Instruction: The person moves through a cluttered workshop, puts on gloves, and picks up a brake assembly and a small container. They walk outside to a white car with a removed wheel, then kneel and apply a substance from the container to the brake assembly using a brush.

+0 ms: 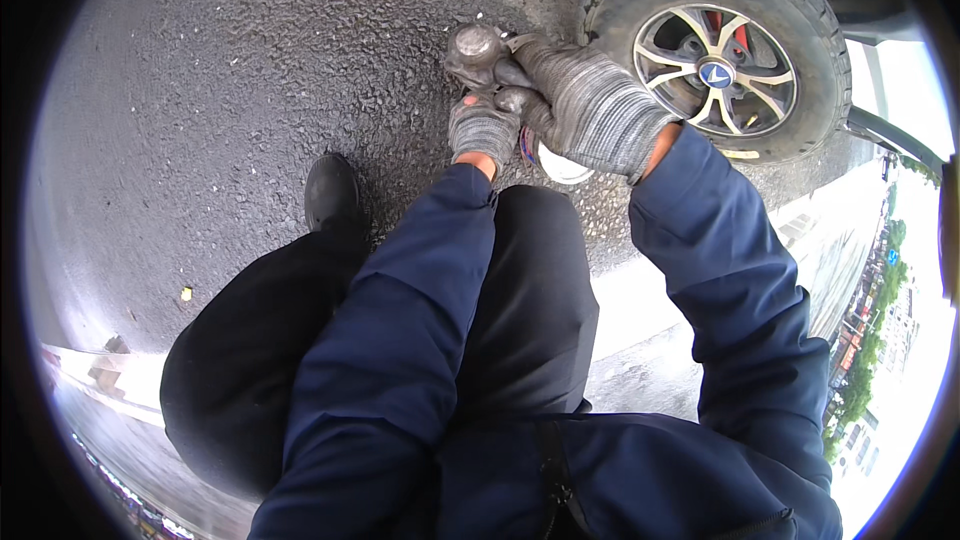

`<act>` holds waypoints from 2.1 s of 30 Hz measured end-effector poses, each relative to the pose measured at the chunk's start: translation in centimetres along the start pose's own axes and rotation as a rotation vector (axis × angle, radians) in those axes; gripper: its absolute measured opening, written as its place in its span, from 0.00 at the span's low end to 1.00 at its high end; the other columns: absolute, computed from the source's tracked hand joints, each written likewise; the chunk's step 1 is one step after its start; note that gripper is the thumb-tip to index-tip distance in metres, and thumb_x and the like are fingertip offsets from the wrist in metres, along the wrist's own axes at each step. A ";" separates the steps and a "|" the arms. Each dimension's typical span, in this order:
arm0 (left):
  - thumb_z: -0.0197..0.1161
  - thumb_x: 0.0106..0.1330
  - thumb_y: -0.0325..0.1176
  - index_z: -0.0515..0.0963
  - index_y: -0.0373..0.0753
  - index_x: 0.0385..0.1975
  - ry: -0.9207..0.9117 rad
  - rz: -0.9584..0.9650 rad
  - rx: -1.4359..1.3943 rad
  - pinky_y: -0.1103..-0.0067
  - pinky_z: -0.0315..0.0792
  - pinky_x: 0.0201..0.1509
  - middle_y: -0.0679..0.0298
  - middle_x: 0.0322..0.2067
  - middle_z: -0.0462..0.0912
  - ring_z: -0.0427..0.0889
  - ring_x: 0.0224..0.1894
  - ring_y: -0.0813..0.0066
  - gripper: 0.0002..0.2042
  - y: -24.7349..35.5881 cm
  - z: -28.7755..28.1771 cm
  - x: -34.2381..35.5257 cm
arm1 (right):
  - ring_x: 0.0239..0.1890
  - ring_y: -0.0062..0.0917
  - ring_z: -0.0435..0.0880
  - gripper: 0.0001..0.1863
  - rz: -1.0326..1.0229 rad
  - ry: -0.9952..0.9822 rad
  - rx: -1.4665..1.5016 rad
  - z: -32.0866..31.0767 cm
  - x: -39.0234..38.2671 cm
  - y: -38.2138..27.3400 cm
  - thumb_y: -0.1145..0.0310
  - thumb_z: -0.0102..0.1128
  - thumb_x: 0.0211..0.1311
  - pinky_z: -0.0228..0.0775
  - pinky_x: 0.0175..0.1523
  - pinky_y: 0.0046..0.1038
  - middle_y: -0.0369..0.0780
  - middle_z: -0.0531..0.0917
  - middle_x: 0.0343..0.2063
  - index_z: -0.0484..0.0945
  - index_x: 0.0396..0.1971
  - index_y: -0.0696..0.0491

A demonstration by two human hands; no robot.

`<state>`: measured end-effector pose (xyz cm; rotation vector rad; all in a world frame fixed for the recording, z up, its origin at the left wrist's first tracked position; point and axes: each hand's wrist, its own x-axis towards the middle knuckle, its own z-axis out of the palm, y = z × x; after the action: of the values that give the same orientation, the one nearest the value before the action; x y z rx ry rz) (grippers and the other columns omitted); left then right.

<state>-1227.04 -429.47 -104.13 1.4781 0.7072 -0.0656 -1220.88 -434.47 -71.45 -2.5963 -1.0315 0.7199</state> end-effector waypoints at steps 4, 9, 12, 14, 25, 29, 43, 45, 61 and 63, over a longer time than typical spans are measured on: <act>0.58 0.61 0.44 0.78 0.35 0.44 -0.007 0.128 -0.021 0.63 0.75 0.49 0.49 0.41 0.82 0.81 0.45 0.49 0.19 2.5 -0.4 -0.4 | 0.42 0.46 0.81 0.20 0.038 -0.132 -0.222 -0.4 0.3 0.0 0.64 0.60 0.59 0.73 0.46 0.39 0.54 0.80 0.37 0.73 0.48 0.58; 0.63 0.61 0.22 0.77 0.36 0.44 -0.083 -0.004 -0.338 0.80 0.75 0.43 0.63 0.40 0.83 0.80 0.38 0.76 0.12 11.2 -3.6 -4.6 | 0.33 0.42 0.83 0.19 0.119 0.249 0.264 1.1 -4.2 3.2 0.61 0.56 0.63 0.75 0.40 0.39 0.50 0.82 0.32 0.75 0.46 0.60; 0.67 0.59 0.24 0.77 0.32 0.41 -0.029 -0.136 -0.354 0.83 0.74 0.42 0.62 0.39 0.83 0.80 0.37 0.78 0.11 12.5 -4.9 -5.2 | 0.27 0.35 0.79 0.17 0.478 0.318 0.681 3.3 -8.8 7.4 0.62 0.55 0.64 0.73 0.36 0.34 0.47 0.81 0.28 0.75 0.45 0.59; 0.68 0.59 0.25 0.78 0.32 0.41 -0.057 -0.195 -0.429 0.84 0.74 0.42 0.62 0.38 0.83 0.81 0.36 0.78 0.12 12.3 -5.3 -5.1 | 0.27 0.33 0.78 0.16 0.569 0.472 0.601 5.6 -10.5 9.7 0.62 0.56 0.64 0.72 0.35 0.34 0.47 0.81 0.28 0.76 0.43 0.59; 0.66 0.60 0.24 0.74 0.34 0.42 -0.025 -0.164 -0.273 0.81 0.78 0.35 0.61 0.38 0.81 0.81 0.35 0.75 0.12 11.4 -5.7 -4.9 | 0.43 0.43 0.83 0.20 1.205 0.228 0.233 21.1 -16.7 17.9 0.59 0.64 0.54 0.73 0.49 0.37 0.51 0.84 0.36 0.78 0.46 0.50; 0.65 0.60 0.24 0.75 0.33 0.40 -0.033 -0.103 -0.206 0.81 0.78 0.36 0.61 0.38 0.82 0.82 0.35 0.75 0.10 11.3 -6.0 -4.9 | 0.43 0.39 0.83 0.20 1.118 0.399 0.589 25.4 -16.7 18.6 0.61 0.61 0.56 0.73 0.49 0.35 0.50 0.83 0.40 0.77 0.48 0.53; 0.67 0.59 0.25 0.79 0.32 0.38 0.032 -0.020 -0.251 0.82 0.74 0.39 0.64 0.35 0.83 0.80 0.34 0.78 0.09 12.1 -6.6 -5.4 | 0.61 0.50 0.67 0.42 0.700 0.299 0.335 14.3 -6.6 10.1 0.51 0.71 0.44 0.62 0.64 0.42 0.54 0.66 0.60 0.66 0.61 0.49; 0.64 0.61 0.26 0.77 0.32 0.39 0.049 0.011 -0.218 0.81 0.74 0.38 0.62 0.35 0.83 0.80 0.33 0.77 0.09 11.4 -7.2 -5.1 | 0.68 0.50 0.55 0.50 0.757 0.152 0.191 14.0 -6.0 9.3 0.49 0.74 0.37 0.55 0.66 0.53 0.46 0.59 0.67 0.60 0.65 0.41; 0.68 0.56 0.41 0.76 0.35 0.37 -0.091 -0.121 1.142 0.75 0.73 0.41 0.62 0.36 0.83 0.81 0.36 0.71 0.17 3.6 -10.7 -4.7 | 0.66 0.54 0.56 0.60 0.808 0.127 0.273 13.1 -9.1 10.9 0.51 0.78 0.27 0.56 0.68 0.44 0.54 0.58 0.65 0.56 0.68 0.44; 0.63 0.57 0.50 0.79 0.36 0.37 -0.247 -0.192 1.020 0.72 0.73 0.45 0.58 0.39 0.83 0.82 0.40 0.65 0.21 4.6 -10.3 -5.1 | 0.65 0.49 0.60 0.62 0.781 0.288 0.377 13.9 -9.9 12.0 0.53 0.81 0.25 0.59 0.68 0.39 0.53 0.59 0.63 0.56 0.67 0.48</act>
<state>-1233.00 -421.35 -96.98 2.2988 0.6294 -0.8452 -1227.61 -449.18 -84.55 -2.5976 0.2228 0.5790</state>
